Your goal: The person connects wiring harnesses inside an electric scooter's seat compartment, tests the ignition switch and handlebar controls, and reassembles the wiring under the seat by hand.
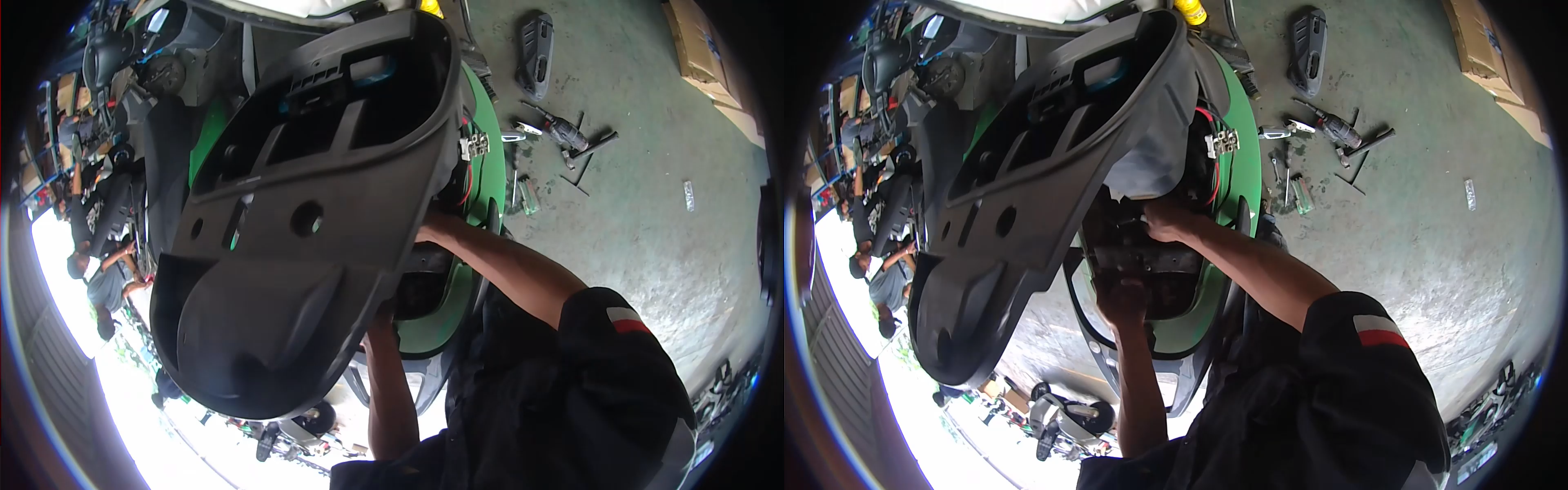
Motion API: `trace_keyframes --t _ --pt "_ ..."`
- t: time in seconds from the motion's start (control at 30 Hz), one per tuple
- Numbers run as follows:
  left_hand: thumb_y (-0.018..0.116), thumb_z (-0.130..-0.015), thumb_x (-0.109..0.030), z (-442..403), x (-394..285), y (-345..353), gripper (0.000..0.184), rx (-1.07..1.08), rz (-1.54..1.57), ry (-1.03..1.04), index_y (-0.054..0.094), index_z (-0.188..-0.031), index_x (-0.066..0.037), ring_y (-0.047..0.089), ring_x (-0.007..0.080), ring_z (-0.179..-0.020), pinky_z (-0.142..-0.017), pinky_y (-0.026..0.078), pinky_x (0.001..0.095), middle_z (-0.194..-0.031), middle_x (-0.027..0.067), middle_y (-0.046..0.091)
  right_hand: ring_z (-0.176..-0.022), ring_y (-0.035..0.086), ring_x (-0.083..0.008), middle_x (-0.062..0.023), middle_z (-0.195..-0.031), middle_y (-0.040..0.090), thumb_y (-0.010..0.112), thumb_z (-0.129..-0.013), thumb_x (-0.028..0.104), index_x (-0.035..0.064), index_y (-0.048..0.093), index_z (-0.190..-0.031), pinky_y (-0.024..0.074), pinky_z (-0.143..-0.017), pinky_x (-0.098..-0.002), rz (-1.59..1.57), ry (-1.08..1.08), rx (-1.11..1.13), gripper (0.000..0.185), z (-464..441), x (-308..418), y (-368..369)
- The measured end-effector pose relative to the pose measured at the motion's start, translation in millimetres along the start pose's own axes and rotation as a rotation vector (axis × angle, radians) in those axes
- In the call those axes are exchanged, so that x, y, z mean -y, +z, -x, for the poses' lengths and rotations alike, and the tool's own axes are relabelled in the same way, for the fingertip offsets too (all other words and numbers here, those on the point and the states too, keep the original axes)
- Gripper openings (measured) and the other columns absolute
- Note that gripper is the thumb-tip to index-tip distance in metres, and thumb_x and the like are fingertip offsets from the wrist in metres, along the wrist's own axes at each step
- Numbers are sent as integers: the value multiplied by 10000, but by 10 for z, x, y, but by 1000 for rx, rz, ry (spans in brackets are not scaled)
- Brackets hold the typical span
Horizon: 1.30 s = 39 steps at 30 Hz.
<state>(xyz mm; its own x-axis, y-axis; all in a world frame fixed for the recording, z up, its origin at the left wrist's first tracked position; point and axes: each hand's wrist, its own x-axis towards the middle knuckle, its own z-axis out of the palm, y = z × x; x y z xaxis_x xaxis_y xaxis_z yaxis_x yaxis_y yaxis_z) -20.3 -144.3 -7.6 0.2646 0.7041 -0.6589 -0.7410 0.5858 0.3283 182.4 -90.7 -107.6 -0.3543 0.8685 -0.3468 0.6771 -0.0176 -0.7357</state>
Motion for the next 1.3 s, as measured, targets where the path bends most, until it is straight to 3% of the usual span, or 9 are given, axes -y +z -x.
trace_keyframes --t 0.17,0.27,0.4,0.67,0.73,0.87,1.07,1.17,1.3 --pt "543 -1009 -403 -3 45 28 478 -66 54 8 552 -1402 -131 557 272 -1220 -821 541 307 -1413 112 545 -1234 576 -218 -46 -1362 599 486 -1031 349 48 607 -1312 467 -1048 -448 1203 -499 202 430 7 -71 144" --pt "576 -992 -418 -59 -67 24 492 55 122 -124 566 -1386 -123 584 221 -1128 -786 543 288 -1343 120 582 -1173 610 -215 -17 -1174 694 563 -974 311 80 688 -1167 514 -966 -447 1457 -604 237 325 81 14 -41" --pt "567 -987 -489 -192 -329 -184 527 19 34 -124 581 -1361 -118 612 157 -908 -655 522 240 -1267 122 618 -1004 669 -219 23 -985 721 670 -862 250 167 712 -963 546 -846 -428 743 -319 -15 137 -4 -33 262" --pt "450 -978 -659 -256 -515 -191 647 -163 -9 -178 649 -1267 -115 524 137 -642 -491 434 223 -1053 100 678 -935 681 -210 3 -942 710 698 -827 191 178 693 -968 545 -815 -402 681 -365 256 142 15 147 -7" --pt "404 -979 -691 -266 -524 -193 658 -199 -250 -217 683 -1137 -116 499 143 -568 -454 389 220 -851 69 663 -905 715 -308 -95 -934 755 621 -816 240 120 784 -872 560 -818 -437 -43 58 25 209 -62 147 94" --pt "380 -980 -706 -228 -205 103 642 -542 -618 3 672 -1013 -135 474 141 -527 -442 353 226 -725 35 609 -969 709 -332 -119 -1030 748 635 -819 235 89 773 -970 559 -840 -446 318 -261 -68 251 -448 -250 698" --pt "372 -1001 -676 -214 -335 84 571 -293 -664 -122 631 -1026 -168 483 140 -535 -479 377 292 -701 -3 572 -1001 707 -363 -174 -1075 734 669 -819 219 49 752 -1043 565 -858 -456 40 114 -113 293 -82 -140 126" --pt "436 -1030 -529 -281 -345 -240 451 -130 -449 -82 620 -1121 -127 660 176 -789 -590 531 324 -970 26 685 -987 710 -390 -231 -1042 723 678 -827 211 12 738 -1039 574 -850 -477 -46 471 35 297 338 602 -668" --pt "512 -1026 -415 114 -230 333 349 -323 -511 11 617 -1178 -118 673 186 -868 -645 523 301 -978 60 681 -1007 689 -418 -230 -1027 716 709 -834 219 26 663 -1149 569 -877 -501 -22 500 -275 372 477 615 -290"
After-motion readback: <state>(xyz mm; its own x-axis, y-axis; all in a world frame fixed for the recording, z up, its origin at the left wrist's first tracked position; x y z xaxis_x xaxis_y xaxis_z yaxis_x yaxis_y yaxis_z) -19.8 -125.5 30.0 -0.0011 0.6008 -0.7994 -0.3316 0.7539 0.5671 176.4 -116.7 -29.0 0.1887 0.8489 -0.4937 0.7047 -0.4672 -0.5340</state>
